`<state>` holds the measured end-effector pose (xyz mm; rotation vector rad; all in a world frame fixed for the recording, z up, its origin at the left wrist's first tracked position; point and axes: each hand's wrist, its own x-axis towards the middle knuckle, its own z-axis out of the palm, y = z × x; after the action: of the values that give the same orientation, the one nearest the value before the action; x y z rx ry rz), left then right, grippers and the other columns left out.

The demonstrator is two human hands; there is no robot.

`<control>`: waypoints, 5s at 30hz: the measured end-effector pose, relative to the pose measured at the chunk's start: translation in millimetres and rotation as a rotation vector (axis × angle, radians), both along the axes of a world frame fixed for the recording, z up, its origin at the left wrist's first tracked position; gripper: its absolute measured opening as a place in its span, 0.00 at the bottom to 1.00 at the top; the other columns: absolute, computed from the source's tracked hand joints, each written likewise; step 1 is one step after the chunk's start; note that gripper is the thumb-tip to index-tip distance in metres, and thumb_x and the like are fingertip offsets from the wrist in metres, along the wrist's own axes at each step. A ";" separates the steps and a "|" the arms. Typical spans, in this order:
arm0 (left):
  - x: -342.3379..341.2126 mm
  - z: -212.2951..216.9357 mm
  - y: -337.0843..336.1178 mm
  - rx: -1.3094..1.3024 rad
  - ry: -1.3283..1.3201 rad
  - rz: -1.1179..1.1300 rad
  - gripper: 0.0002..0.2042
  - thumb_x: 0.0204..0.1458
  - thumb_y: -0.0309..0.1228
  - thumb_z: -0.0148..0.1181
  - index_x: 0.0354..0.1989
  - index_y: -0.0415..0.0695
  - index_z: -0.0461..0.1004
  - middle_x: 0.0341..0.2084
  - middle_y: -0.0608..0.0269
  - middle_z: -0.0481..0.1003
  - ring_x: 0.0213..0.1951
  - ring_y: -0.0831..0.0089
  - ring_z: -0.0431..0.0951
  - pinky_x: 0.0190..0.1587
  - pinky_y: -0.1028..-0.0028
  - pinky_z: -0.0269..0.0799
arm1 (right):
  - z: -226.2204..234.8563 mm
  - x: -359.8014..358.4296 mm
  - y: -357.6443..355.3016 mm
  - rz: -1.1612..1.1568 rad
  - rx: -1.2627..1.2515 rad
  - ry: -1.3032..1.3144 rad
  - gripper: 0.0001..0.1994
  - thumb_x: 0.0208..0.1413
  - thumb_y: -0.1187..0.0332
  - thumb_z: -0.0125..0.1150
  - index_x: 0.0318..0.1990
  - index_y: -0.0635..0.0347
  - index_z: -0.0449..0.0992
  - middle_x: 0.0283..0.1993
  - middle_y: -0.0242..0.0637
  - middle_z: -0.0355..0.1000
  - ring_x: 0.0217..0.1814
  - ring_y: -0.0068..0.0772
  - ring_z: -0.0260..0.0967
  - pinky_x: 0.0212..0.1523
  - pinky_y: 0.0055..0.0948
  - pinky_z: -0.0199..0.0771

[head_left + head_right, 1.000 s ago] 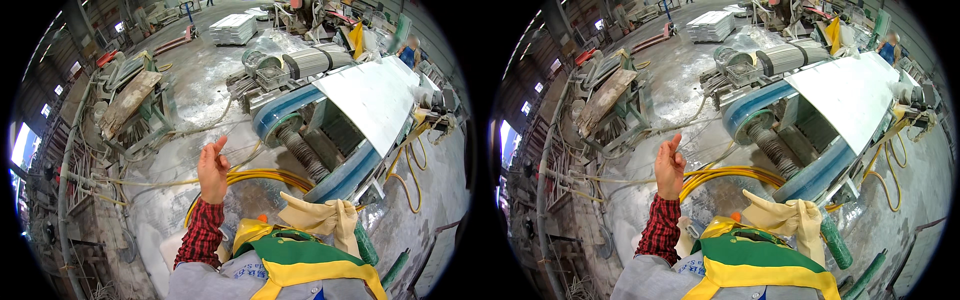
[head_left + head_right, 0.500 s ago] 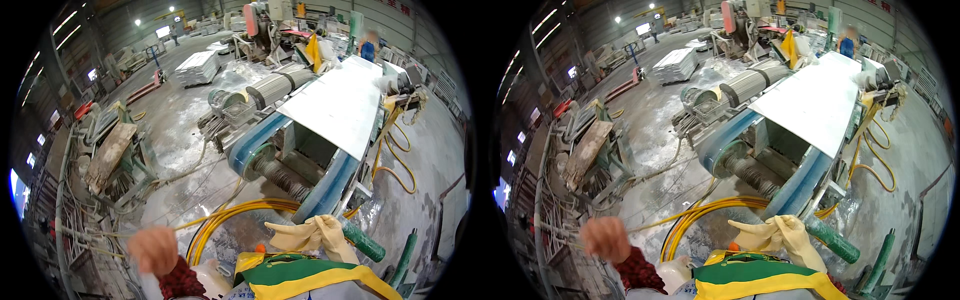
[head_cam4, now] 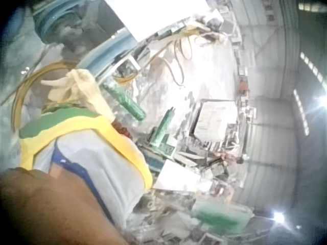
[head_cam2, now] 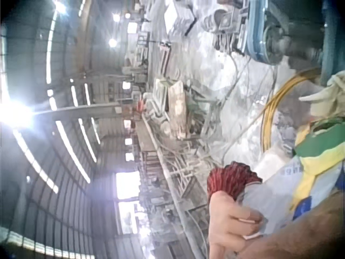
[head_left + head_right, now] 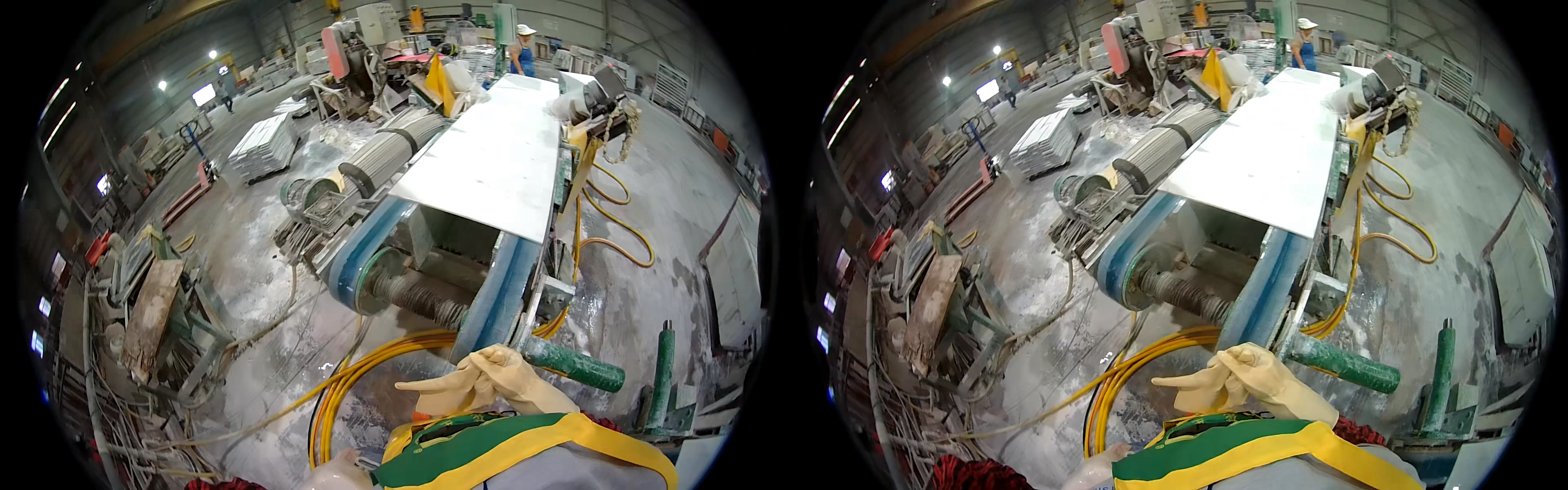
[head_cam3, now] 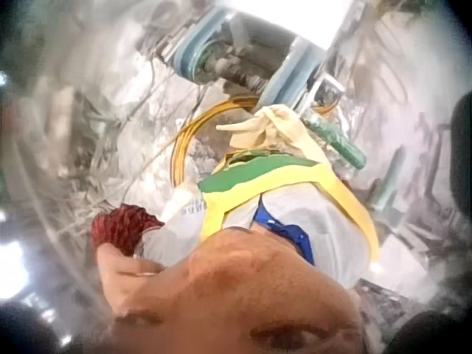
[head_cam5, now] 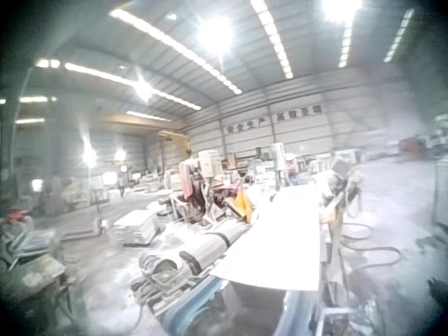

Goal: The person feeds large white stone slabs into a polishing machine, guides them through the rollers, and removes them from the other side. The person repeats this process for multiple slabs in a factory setting.

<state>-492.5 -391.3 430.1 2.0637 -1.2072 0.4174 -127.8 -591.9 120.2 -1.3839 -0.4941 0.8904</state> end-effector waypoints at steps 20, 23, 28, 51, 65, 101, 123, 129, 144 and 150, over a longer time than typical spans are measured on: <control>229.1 -245.9 -50.4 -0.488 0.799 0.473 0.12 0.66 0.31 0.50 0.42 0.46 0.82 0.44 0.60 0.83 0.42 0.66 0.85 0.49 0.65 0.83 | -0.2 0.2 -11.0 -0.052 0.014 0.009 0.14 0.71 0.61 0.67 0.50 0.65 0.82 0.49 0.33 0.81 0.54 0.22 0.76 0.55 0.25 0.76; 252.8 -260.7 -66.9 -0.520 0.809 0.437 0.12 0.66 0.31 0.50 0.43 0.46 0.82 0.44 0.60 0.82 0.42 0.66 0.85 0.49 0.65 0.82 | 14.9 -1.8 -10.3 -0.044 0.024 0.044 0.12 0.72 0.62 0.65 0.48 0.63 0.83 0.47 0.34 0.80 0.52 0.23 0.76 0.54 0.24 0.76; 269.9 -278.1 -78.4 -0.522 0.850 0.406 0.12 0.67 0.32 0.50 0.43 0.45 0.81 0.45 0.60 0.82 0.43 0.66 0.84 0.49 0.65 0.82 | 34.1 2.6 -11.2 0.010 -0.082 -0.146 0.14 0.72 0.59 0.64 0.49 0.61 0.84 0.49 0.34 0.79 0.53 0.24 0.74 0.57 0.26 0.74; 263.5 -278.9 -68.1 -0.485 0.940 0.488 0.12 0.69 0.33 0.49 0.47 0.43 0.80 0.46 0.59 0.81 0.45 0.65 0.84 0.50 0.65 0.82 | 31.7 2.1 -11.6 0.021 -0.060 0.032 0.18 0.71 0.54 0.65 0.54 0.59 0.84 0.52 0.34 0.79 0.58 0.27 0.73 0.62 0.27 0.72; 262.6 -289.0 -77.6 -0.465 0.971 0.468 0.13 0.70 0.34 0.49 0.50 0.42 0.78 0.47 0.58 0.81 0.46 0.65 0.83 0.50 0.65 0.81 | 42.3 -5.8 -25.4 -0.008 -0.159 0.015 0.23 0.70 0.48 0.65 0.54 0.61 0.83 0.52 0.34 0.82 0.58 0.23 0.75 0.61 0.25 0.73; 73.2 -291.9 -15.2 -0.526 1.163 1.160 0.16 0.73 0.36 0.47 0.56 0.39 0.75 0.49 0.57 0.79 0.49 0.64 0.82 0.52 0.64 0.81 | 35.6 -7.5 -14.6 -0.109 -0.005 -0.019 0.14 0.70 0.60 0.67 0.49 0.63 0.84 0.43 0.29 0.80 0.43 0.18 0.76 0.46 0.19 0.77; 107.1 -154.2 101.1 -0.775 -0.705 1.071 0.18 0.75 0.38 0.47 0.60 0.37 0.73 0.50 0.57 0.78 0.50 0.63 0.82 0.52 0.64 0.80 | 45.0 41.1 -5.1 -0.418 0.358 -0.037 0.10 0.74 0.71 0.59 0.43 0.69 0.83 0.44 0.46 0.85 0.44 0.32 0.82 0.48 0.30 0.85; 183.7 -287.4 105.9 -1.108 0.695 1.092 0.18 0.74 0.32 0.55 0.66 0.37 0.72 0.51 0.57 0.79 0.53 0.67 0.81 0.59 0.65 0.79 | 64.6 41.9 -1.8 -0.508 0.370 -0.052 0.11 0.77 0.69 0.55 0.42 0.64 0.81 0.43 0.44 0.83 0.42 0.29 0.81 0.46 0.28 0.82; 280.1 -368.2 32.6 -1.129 1.138 0.689 0.17 0.70 0.30 0.60 0.64 0.38 0.75 0.55 0.65 0.80 0.56 0.75 0.80 0.56 0.70 0.79 | 59.0 18.8 -8.7 -0.496 0.277 -0.008 0.07 0.73 0.73 0.59 0.42 0.67 0.81 0.43 0.43 0.85 0.42 0.27 0.81 0.44 0.26 0.83; 266.1 -380.7 55.3 -1.171 1.161 0.644 0.12 0.71 0.31 0.59 0.56 0.37 0.77 0.50 0.64 0.81 0.52 0.75 0.80 0.58 0.70 0.76 | 49.2 21.2 -19.2 -0.416 0.273 -0.027 0.10 0.74 0.70 0.59 0.45 0.70 0.83 0.45 0.41 0.85 0.43 0.26 0.81 0.46 0.24 0.82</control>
<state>-226.4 -336.0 49.4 1.1459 0.4025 0.0741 -106.6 -611.2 169.4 -1.1896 -0.3167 0.4476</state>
